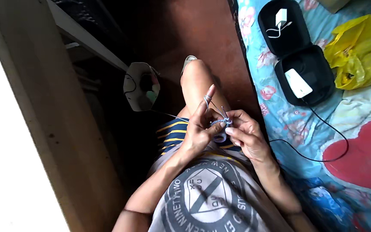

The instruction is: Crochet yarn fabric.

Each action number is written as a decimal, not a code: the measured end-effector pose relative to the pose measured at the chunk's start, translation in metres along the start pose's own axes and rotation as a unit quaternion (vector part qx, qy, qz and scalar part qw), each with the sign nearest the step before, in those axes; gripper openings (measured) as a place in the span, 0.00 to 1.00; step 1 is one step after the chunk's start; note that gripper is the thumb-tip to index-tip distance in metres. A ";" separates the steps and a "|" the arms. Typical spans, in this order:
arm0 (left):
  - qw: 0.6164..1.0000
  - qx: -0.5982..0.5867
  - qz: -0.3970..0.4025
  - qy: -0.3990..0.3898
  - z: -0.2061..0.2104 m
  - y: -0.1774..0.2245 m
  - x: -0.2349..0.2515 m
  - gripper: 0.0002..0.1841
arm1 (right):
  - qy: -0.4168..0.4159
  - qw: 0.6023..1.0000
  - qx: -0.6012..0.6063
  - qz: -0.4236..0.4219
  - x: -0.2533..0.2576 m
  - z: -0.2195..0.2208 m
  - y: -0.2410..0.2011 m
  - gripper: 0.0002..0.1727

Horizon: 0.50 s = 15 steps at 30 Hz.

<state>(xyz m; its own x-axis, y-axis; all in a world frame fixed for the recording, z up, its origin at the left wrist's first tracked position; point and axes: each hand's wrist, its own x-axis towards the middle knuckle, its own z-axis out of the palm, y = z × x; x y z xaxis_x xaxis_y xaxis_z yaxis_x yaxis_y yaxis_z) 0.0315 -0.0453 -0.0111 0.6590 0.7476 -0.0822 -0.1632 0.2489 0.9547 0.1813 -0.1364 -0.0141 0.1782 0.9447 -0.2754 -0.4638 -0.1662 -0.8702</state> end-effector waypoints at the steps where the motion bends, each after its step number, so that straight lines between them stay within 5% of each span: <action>1: 1.000 -0.006 -0.008 -0.006 -0.001 0.001 0.000 0.49 | 0.005 1.000 -0.004 0.002 0.001 0.002 0.000 0.19; 10: 0.987 -0.087 -0.122 -0.050 -0.042 -0.008 0.009 0.35 | 0.035 0.997 0.075 0.005 0.003 -0.009 0.002 0.21; 15: 0.987 -0.077 -0.124 -0.068 -0.045 -0.010 0.007 0.43 | 0.051 0.992 0.109 0.031 0.003 -0.014 0.008 0.20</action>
<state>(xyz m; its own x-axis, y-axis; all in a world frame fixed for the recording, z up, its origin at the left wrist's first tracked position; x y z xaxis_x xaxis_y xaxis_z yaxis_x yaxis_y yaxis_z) 0.0050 -0.0146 -0.0338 0.7830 0.5658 -0.2584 -0.0875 0.5116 0.8548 0.1900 -0.1387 -0.0279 0.2247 0.8995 -0.3748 -0.6509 -0.1477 -0.7447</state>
